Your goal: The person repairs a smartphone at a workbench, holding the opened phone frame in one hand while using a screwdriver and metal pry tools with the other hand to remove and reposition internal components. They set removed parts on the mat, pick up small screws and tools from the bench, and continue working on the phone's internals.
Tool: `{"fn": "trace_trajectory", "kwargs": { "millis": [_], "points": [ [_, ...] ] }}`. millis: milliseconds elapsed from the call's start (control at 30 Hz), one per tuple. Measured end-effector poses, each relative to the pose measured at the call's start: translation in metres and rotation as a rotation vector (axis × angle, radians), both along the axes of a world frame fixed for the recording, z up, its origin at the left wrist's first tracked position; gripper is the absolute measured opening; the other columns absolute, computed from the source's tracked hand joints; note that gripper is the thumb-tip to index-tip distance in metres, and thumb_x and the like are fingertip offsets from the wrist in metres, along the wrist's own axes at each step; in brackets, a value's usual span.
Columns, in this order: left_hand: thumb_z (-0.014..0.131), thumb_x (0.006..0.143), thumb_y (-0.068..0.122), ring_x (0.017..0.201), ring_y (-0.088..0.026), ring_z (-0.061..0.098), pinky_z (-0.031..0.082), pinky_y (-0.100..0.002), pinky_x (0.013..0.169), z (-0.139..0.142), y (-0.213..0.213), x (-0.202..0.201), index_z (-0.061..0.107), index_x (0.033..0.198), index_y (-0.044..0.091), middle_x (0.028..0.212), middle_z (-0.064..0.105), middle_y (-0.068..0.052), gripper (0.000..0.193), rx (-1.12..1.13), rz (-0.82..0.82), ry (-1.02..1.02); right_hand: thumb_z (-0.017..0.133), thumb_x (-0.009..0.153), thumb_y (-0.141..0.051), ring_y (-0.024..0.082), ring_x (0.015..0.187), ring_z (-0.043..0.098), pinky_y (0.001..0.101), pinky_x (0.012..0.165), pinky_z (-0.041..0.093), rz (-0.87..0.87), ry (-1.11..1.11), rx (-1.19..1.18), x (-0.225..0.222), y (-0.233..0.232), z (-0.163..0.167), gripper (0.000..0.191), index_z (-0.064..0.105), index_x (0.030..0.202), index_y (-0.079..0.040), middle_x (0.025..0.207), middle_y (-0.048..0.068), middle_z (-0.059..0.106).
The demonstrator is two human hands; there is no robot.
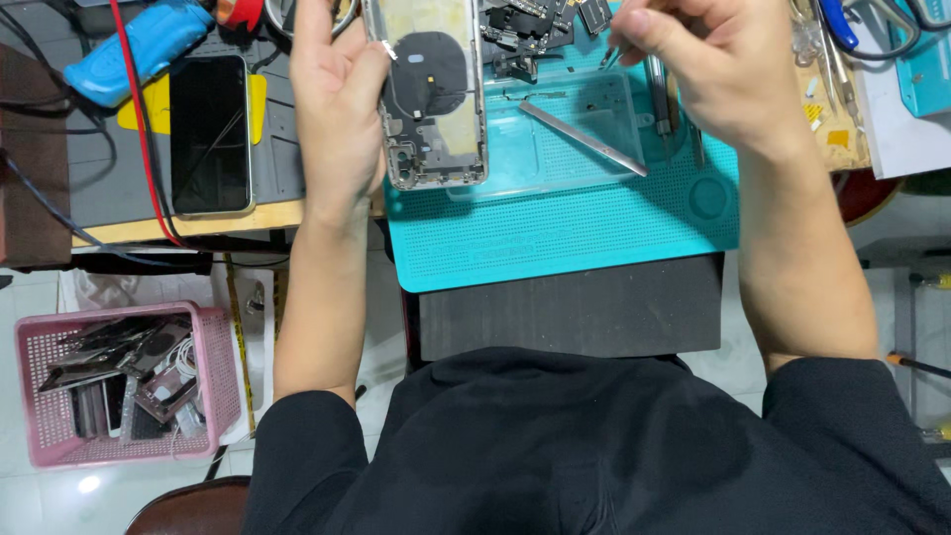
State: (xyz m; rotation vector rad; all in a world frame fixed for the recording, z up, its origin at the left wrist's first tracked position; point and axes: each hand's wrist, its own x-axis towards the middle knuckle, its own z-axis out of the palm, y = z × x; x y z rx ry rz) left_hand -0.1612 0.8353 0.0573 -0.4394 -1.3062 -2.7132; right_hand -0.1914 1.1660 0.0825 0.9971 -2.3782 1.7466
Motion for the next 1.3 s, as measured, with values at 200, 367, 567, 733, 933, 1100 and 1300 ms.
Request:
{"fn": "trace_trajectory", "kwargs": {
  "millis": [200,367,567,733,933,1100,1300],
  "points": [
    [0.045,0.112,-0.014,0.106,-0.020,0.073,0.061,-0.029,0.093,-0.017,0.013,-0.005,0.027,0.159,0.002,0.128,0.070,-0.022,0.053,-0.118,-0.040,0.100,0.054,0.124,-0.010,0.015,0.088,0.073,0.0281,0.079,0.062,-0.054,-0.048,0.093,0.005,-0.008,-0.007,0.023,0.061,0.109,0.006,0.097,0.009,0.070],
    [0.045,0.115,-0.011,0.106,-0.019,0.073,0.062,-0.028,0.092,-0.024,0.019,-0.011,0.026,0.162,0.006,0.127,0.071,-0.021,0.053,-0.176,-0.072,0.135,0.053,0.121,-0.011,0.017,0.088,0.074,0.0298,0.079,0.064,-0.077,-0.087,0.124,0.009,-0.018,-0.006,0.017,0.058,0.117,0.005,0.098,0.009,0.069],
    [0.044,0.113,-0.011,0.104,-0.019,0.073,0.062,-0.028,0.090,-0.020,0.028,-0.011,0.028,0.160,0.003,0.125,0.072,-0.020,0.052,-0.215,-0.093,0.112,0.052,0.123,-0.009,0.014,0.090,0.071,0.0256,0.082,0.060,-0.115,-0.075,0.101,0.015,-0.028,0.009,0.021,0.061,0.111,0.005,0.102,0.011,0.074],
    [0.043,0.107,-0.015,0.111,-0.020,0.072,0.061,-0.029,0.096,-0.016,0.037,-0.011,0.023,0.165,0.006,0.127,0.071,-0.020,0.065,-0.200,-0.184,0.123,0.048,0.114,0.000,0.013,0.105,0.066,0.0250,0.095,0.055,0.042,0.124,-0.072,0.022,-0.037,0.025,0.021,0.063,0.126,0.008,0.119,0.011,0.068],
    [0.042,0.104,-0.017,0.128,-0.019,0.063,0.054,-0.029,0.110,-0.020,0.051,-0.006,0.020,0.163,0.007,0.143,0.060,-0.018,0.068,-0.133,-0.284,0.142,0.078,0.096,0.000,0.016,0.078,0.065,0.0283,0.067,0.052,-0.128,0.402,0.283,0.029,-0.061,0.032,0.018,0.074,0.114,0.002,0.099,0.010,0.067],
    [0.049,0.110,-0.013,0.125,-0.016,0.059,0.051,-0.027,0.112,-0.022,0.060,-0.004,0.018,0.165,0.009,0.144,0.060,-0.017,0.067,-0.139,-0.282,0.170,0.084,0.095,-0.001,0.018,0.079,0.068,0.0311,0.073,0.054,-0.187,0.485,0.297,0.031,-0.078,0.028,0.016,0.075,0.107,-0.003,0.096,0.009,0.066],
    [0.053,0.116,-0.011,0.123,-0.015,0.059,0.050,-0.026,0.114,-0.024,0.061,0.000,0.018,0.166,0.009,0.140,0.063,-0.016,0.064,-0.190,-0.270,0.188,0.079,0.097,0.002,0.020,0.079,0.066,0.0303,0.068,0.052,-0.198,0.492,0.308,0.025,-0.077,0.022,0.010,0.070,0.098,-0.001,0.091,0.010,0.063]
  ]
}}
